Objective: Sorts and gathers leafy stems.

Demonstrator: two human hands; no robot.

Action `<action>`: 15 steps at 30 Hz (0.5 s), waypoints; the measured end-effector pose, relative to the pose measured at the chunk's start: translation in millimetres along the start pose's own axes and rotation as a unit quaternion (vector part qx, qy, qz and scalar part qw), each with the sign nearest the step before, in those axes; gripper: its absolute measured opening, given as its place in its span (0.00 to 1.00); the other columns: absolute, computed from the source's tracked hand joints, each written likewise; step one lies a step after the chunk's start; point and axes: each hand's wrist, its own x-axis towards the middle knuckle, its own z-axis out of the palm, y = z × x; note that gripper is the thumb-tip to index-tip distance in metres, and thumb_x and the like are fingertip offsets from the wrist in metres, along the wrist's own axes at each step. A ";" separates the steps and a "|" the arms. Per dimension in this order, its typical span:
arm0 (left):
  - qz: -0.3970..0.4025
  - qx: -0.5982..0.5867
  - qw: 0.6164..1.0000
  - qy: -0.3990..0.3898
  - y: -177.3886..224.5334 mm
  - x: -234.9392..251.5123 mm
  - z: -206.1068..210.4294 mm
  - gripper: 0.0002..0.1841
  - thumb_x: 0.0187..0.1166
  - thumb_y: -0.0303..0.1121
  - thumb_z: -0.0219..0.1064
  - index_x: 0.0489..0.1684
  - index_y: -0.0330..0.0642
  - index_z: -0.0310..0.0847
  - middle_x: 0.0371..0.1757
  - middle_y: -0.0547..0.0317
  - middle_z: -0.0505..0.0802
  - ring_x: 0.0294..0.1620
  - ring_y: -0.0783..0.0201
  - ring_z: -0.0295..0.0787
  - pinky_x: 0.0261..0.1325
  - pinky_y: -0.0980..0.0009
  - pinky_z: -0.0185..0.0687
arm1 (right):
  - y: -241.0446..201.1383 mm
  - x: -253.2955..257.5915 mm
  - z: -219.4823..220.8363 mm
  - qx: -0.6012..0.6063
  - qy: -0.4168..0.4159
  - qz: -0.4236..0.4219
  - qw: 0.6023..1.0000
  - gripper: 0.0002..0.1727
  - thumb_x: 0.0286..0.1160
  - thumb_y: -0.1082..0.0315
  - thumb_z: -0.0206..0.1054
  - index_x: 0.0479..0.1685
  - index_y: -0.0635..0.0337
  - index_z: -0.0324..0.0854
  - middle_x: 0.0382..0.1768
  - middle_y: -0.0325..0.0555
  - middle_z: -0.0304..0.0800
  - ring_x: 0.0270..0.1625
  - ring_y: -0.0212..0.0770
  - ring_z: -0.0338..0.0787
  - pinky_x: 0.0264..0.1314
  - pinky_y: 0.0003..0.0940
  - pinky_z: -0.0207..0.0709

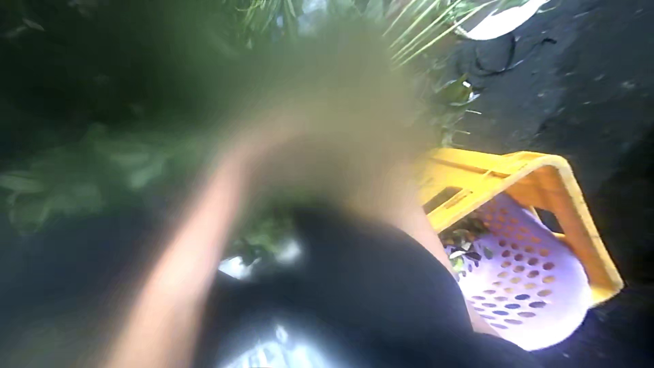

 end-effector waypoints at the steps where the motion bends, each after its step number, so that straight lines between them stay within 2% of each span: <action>1: -0.001 -0.017 1.000 -0.020 20.5 1.3 -3.9 0.15 0.95 0.43 0.49 0.46 0.52 0.81 0.20 0.71 0.71 0.15 0.72 0.68 0.16 0.74 0.71 | -12.6 8.4 1.5 0.026 -0.012 -0.006 1.000 0.22 0.95 0.53 0.49 0.66 0.60 0.76 0.50 0.52 0.91 0.56 0.52 0.93 0.67 0.58 0.84; 2: 0.018 -0.048 0.997 -0.057 31.2 3.6 -8.8 0.16 0.94 0.45 0.51 0.50 0.47 0.81 0.20 0.69 0.70 0.14 0.72 0.66 0.13 0.74 0.69 | -25.0 14.3 4.9 0.047 -0.019 -0.020 0.999 0.20 0.95 0.54 0.48 0.63 0.59 0.77 0.45 0.49 0.90 0.53 0.50 0.92 0.67 0.59 0.84; 3: 0.046 -0.071 0.991 -0.099 35.1 6.0 -13.4 0.17 0.94 0.46 0.52 0.54 0.43 0.80 0.21 0.67 0.72 0.13 0.71 0.68 0.13 0.73 0.73 | -36.5 15.7 13.1 0.058 -0.011 -0.042 0.997 0.18 0.96 0.57 0.46 0.61 0.59 0.77 0.39 0.47 0.88 0.48 0.47 0.92 0.66 0.58 0.84; 4: 0.077 -0.072 0.986 -0.132 36.5 7.6 -15.9 0.17 0.94 0.44 0.52 0.57 0.40 0.78 0.23 0.64 0.76 0.15 0.70 0.74 0.15 0.71 0.79 | -46.6 11.7 29.3 0.059 0.019 -0.066 0.996 0.16 0.96 0.61 0.44 0.57 0.59 0.76 0.32 0.44 0.85 0.39 0.44 0.90 0.59 0.54 0.87; 5: 0.099 -0.044 0.983 -0.148 38.5 8.6 -17.3 0.19 0.93 0.44 0.52 0.62 0.38 0.78 0.28 0.59 0.83 0.20 0.67 0.81 0.22 0.68 0.85 | -54.6 4.7 53.7 0.048 0.075 -0.089 0.992 0.14 0.96 0.65 0.42 0.51 0.58 0.74 0.25 0.40 0.80 0.30 0.39 0.86 0.48 0.47 0.89; 6: 0.113 -0.006 0.982 -0.150 43.2 10.2 -18.0 0.21 0.92 0.46 0.53 0.67 0.38 0.78 0.36 0.54 0.89 0.28 0.63 0.87 0.30 0.66 0.87 | -59.7 0.3 74.1 0.035 0.116 -0.106 0.987 0.13 0.95 0.68 0.42 0.47 0.58 0.73 0.20 0.39 0.76 0.23 0.37 0.82 0.39 0.41 0.88; 7: 0.126 0.031 0.980 -0.149 49.7 14.2 -18.8 0.23 0.92 0.48 0.54 0.69 0.37 0.77 0.43 0.50 0.93 0.37 0.59 0.92 0.39 0.62 0.92 | -61.9 -1.5 87.0 0.011 0.123 -0.115 0.986 0.12 0.95 0.69 0.42 0.46 0.58 0.71 0.20 0.38 0.74 0.21 0.35 0.79 0.36 0.38 0.87; 8: 0.140 0.061 0.978 -0.141 55.4 18.7 -17.3 0.24 0.92 0.49 0.55 0.68 0.38 0.77 0.47 0.49 0.94 0.41 0.57 0.94 0.44 0.60 0.93 | -59.1 -2.1 90.0 -0.017 0.099 -0.126 0.987 0.11 0.95 0.70 0.43 0.46 0.58 0.70 0.21 0.39 0.74 0.22 0.36 0.80 0.37 0.38 0.88; 9: 0.154 0.075 0.977 -0.131 61.0 24.5 -15.2 0.23 0.91 0.49 0.56 0.68 0.37 0.77 0.46 0.48 0.93 0.42 0.56 0.95 0.45 0.59 0.94 | -52.7 2.2 83.4 -0.044 0.052 -0.143 0.987 0.09 0.95 0.70 0.45 0.48 0.59 0.70 0.24 0.41 0.76 0.25 0.38 0.82 0.40 0.41 0.89; 11: 0.183 0.091 0.973 -0.107 74.8 33.4 -12.1 0.24 0.92 0.50 0.56 0.68 0.37 0.75 0.40 0.50 0.89 0.34 0.58 0.91 0.33 0.62 0.92 | -41.3 22.9 58.0 -0.068 -0.057 -0.198 0.976 0.10 0.94 0.68 0.51 0.56 0.69 0.69 0.34 0.54 0.81 0.35 0.48 0.88 0.46 0.52 0.89; 12: 0.198 0.103 0.971 -0.088 83.7 34.0 -13.5 0.24 0.92 0.52 0.55 0.68 0.39 0.76 0.39 0.52 0.88 0.31 0.60 0.88 0.28 0.64 0.89 | -45.7 24.8 57.6 -0.093 -0.088 -0.218 0.968 0.15 0.93 0.68 0.53 0.63 0.72 0.67 0.43 0.61 0.85 0.45 0.54 0.91 0.53 0.58 0.89; 13: 0.216 0.115 0.967 -0.067 95.3 32.1 -17.7 0.24 0.92 0.53 0.54 0.67 0.42 0.78 0.40 0.54 0.88 0.30 0.62 0.87 0.27 0.66 0.86 | -58.6 15.6 69.0 -0.135 -0.097 -0.218 0.962 0.20 0.93 0.66 0.54 0.73 0.72 0.63 0.56 0.65 0.85 0.58 0.58 0.91 0.62 0.62 0.87; 14: 0.242 0.109 0.963 -0.054 110.9 28.4 -24.1 0.23 0.92 0.52 0.53 0.66 0.42 0.78 0.40 0.54 0.87 0.29 0.62 0.85 0.26 0.67 0.85 | -76.3 -4.9 93.5 -0.195 -0.075 -0.197 0.958 0.24 0.94 0.64 0.53 0.81 0.65 0.56 0.66 0.60 0.81 0.70 0.54 0.85 0.71 0.60 0.82; 15: 0.265 0.090 0.959 -0.042 133.7 22.0 -30.8 0.20 0.93 0.47 0.53 0.62 0.40 0.78 0.38 0.55 0.86 0.29 0.63 0.84 0.27 0.67 0.84 | -92.8 -30.6 128.4 -0.251 -0.009 -0.169 0.953 0.26 0.92 0.65 0.54 0.84 0.58 0.53 0.70 0.51 0.79 0.74 0.48 0.81 0.75 0.57 0.79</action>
